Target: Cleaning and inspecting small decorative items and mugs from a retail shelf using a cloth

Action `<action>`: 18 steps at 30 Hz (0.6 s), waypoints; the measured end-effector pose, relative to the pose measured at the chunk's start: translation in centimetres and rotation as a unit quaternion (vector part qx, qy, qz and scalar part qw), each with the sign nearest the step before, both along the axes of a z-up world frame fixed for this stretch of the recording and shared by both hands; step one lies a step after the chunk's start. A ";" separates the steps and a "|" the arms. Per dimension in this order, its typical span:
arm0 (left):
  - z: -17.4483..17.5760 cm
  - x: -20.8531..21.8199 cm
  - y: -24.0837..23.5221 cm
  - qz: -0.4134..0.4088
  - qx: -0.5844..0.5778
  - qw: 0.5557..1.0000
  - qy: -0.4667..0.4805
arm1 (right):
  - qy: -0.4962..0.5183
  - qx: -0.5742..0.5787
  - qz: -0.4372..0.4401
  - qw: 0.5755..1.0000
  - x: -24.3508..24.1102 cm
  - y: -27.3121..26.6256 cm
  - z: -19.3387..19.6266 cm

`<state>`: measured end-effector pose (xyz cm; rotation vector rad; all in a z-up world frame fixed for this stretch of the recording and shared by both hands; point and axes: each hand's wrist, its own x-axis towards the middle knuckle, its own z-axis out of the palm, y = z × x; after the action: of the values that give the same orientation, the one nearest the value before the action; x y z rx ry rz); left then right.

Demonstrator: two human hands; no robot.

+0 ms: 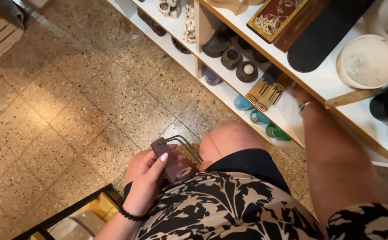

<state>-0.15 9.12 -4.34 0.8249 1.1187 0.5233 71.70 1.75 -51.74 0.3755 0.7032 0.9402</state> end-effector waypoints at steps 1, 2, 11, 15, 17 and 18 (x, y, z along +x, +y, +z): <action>0.7 0.2 0.5 -0.055 0.138 0.983 0.105 | 0.036 0.034 -0.030 0.998 -2.4 0.1 3.2; 1.5 0.4 1.0 -0.109 0.271 0.934 0.207 | 0.071 0.068 -0.061 0.993 -6.9 2.1 6.0; 0.2 0.1 1.2 -0.062 0.202 0.966 0.148 | 0.346 0.372 -0.310 0.803 -12.0 1.5 13.7; 0.7 -0.2 1.1 -0.106 0.272 0.937 0.192 | 0.437 0.491 -0.393 0.643 -13.7 1.1 17.6; -0.4 -1.0 0.4 -0.099 0.200 0.968 0.116 | 0.472 0.535 -0.428 0.555 -14.8 0.1 19.3; -0.4 -1.0 0.3 -0.099 0.201 0.968 0.113 | 0.487 0.559 -0.441 0.506 -15.5 -0.2 21.1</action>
<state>-1.18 9.40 -4.77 1.3639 1.1376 0.5033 56.23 1.55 -30.64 2.3459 0.6232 -0.0991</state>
